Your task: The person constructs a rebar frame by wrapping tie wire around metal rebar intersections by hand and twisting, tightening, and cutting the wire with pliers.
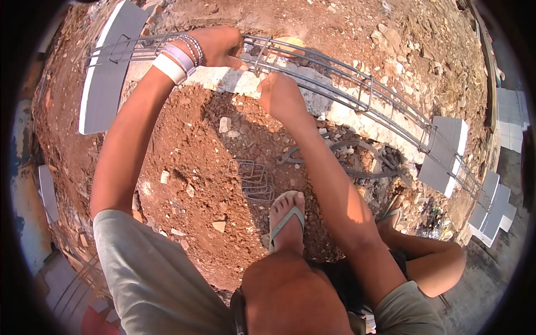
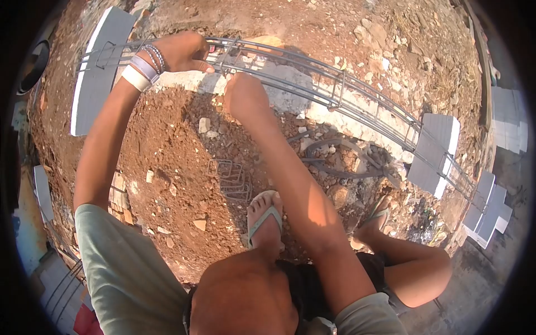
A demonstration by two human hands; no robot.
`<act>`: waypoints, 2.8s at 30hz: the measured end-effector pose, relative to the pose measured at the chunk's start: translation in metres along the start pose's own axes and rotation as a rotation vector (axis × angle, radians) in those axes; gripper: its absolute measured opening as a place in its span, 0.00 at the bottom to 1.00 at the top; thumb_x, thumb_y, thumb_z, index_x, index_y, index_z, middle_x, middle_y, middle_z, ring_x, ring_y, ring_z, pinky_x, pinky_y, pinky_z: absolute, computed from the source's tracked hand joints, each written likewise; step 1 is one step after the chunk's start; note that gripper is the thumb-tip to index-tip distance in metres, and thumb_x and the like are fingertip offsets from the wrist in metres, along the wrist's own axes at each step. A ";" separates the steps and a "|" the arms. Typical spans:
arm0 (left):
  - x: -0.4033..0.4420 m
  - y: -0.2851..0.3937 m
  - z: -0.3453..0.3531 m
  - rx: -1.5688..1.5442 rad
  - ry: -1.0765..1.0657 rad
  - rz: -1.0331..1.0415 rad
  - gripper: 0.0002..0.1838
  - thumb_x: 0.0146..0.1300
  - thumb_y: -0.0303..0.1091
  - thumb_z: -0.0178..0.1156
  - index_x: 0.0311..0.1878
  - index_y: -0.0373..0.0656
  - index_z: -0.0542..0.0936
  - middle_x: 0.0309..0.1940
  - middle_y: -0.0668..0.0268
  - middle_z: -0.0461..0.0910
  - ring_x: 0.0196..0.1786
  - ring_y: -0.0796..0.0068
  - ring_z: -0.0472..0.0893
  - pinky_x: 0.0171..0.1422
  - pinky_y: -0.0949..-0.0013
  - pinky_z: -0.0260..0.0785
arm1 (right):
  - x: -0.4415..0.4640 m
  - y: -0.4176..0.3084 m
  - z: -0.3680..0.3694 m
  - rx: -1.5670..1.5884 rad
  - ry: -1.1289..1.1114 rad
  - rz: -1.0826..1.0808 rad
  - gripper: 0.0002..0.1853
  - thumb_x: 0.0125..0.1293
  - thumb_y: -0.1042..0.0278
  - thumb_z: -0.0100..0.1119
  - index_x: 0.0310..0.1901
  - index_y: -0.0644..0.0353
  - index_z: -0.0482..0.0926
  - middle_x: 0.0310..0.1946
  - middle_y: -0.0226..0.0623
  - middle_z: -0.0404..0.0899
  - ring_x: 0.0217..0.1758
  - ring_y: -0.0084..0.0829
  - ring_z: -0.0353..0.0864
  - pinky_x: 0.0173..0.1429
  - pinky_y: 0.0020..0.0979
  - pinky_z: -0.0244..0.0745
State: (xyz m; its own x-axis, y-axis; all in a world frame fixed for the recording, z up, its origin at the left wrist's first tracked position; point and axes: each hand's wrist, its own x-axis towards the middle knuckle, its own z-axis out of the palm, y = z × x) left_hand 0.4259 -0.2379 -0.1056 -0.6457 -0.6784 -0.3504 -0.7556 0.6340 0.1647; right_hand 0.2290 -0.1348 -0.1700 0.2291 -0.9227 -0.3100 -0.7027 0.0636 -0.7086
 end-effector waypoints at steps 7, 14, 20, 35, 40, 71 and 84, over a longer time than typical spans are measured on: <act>0.008 -0.001 0.000 -0.331 -0.283 -0.159 0.28 0.64 0.60 0.68 0.31 0.39 0.88 0.23 0.64 0.87 0.29 0.72 0.85 0.38 0.63 0.77 | -0.002 0.000 0.015 0.198 0.101 0.014 0.15 0.72 0.61 0.58 0.38 0.67 0.82 0.36 0.57 0.85 0.41 0.53 0.87 0.47 0.47 0.80; 0.025 0.000 -0.017 -0.294 -0.557 -0.289 0.36 0.58 0.69 0.69 0.37 0.35 0.88 0.31 0.59 0.89 0.36 0.68 0.88 0.39 0.64 0.81 | -0.008 0.007 0.020 0.340 0.298 -0.078 0.16 0.80 0.62 0.47 0.39 0.64 0.80 0.25 0.50 0.83 0.31 0.54 0.84 0.40 0.50 0.76; 0.026 -0.010 -0.018 -0.533 -0.621 -0.245 0.36 0.57 0.65 0.70 0.45 0.34 0.88 0.42 0.56 0.90 0.46 0.66 0.89 0.46 0.63 0.82 | -0.011 0.011 0.030 0.192 0.463 -0.133 0.15 0.79 0.61 0.50 0.41 0.63 0.80 0.25 0.50 0.82 0.32 0.55 0.84 0.38 0.50 0.75; 0.027 -0.002 -0.012 -0.934 -0.481 -0.496 0.27 0.71 0.53 0.58 0.49 0.33 0.87 0.44 0.52 0.89 0.48 0.67 0.89 0.44 0.67 0.78 | 0.000 0.033 0.023 1.180 -0.077 -0.121 0.23 0.84 0.49 0.41 0.51 0.63 0.76 0.22 0.29 0.75 0.24 0.27 0.79 0.31 0.34 0.75; 0.042 -0.002 -0.010 -0.766 -0.496 -0.437 0.20 0.69 0.52 0.61 0.46 0.44 0.89 0.41 0.62 0.90 0.40 0.73 0.87 0.41 0.68 0.78 | 0.000 0.027 0.029 0.946 0.039 -0.088 0.21 0.84 0.53 0.42 0.46 0.64 0.76 0.20 0.32 0.75 0.21 0.27 0.78 0.28 0.35 0.73; -0.005 0.026 0.035 -0.847 0.238 -0.302 0.12 0.69 0.38 0.68 0.44 0.38 0.90 0.35 0.65 0.90 0.38 0.79 0.83 0.47 0.67 0.76 | 0.003 0.003 0.035 0.916 0.328 0.088 0.12 0.77 0.68 0.49 0.49 0.65 0.80 0.20 0.42 0.80 0.20 0.35 0.83 0.28 0.37 0.76; 0.000 0.042 0.050 -0.962 0.399 -0.421 0.15 0.62 0.39 0.77 0.40 0.35 0.87 0.37 0.64 0.88 0.41 0.77 0.85 0.50 0.71 0.76 | -0.007 0.009 0.042 0.814 0.457 -0.090 0.17 0.81 0.64 0.50 0.63 0.62 0.79 0.24 0.39 0.83 0.23 0.25 0.81 0.28 0.32 0.73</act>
State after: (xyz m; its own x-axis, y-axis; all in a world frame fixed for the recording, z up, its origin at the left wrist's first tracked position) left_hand 0.4002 -0.1928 -0.1443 -0.1776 -0.9506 -0.2545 -0.5816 -0.1073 0.8064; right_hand 0.2499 -0.1113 -0.2007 -0.1492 -0.9859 -0.0760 0.0320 0.0720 -0.9969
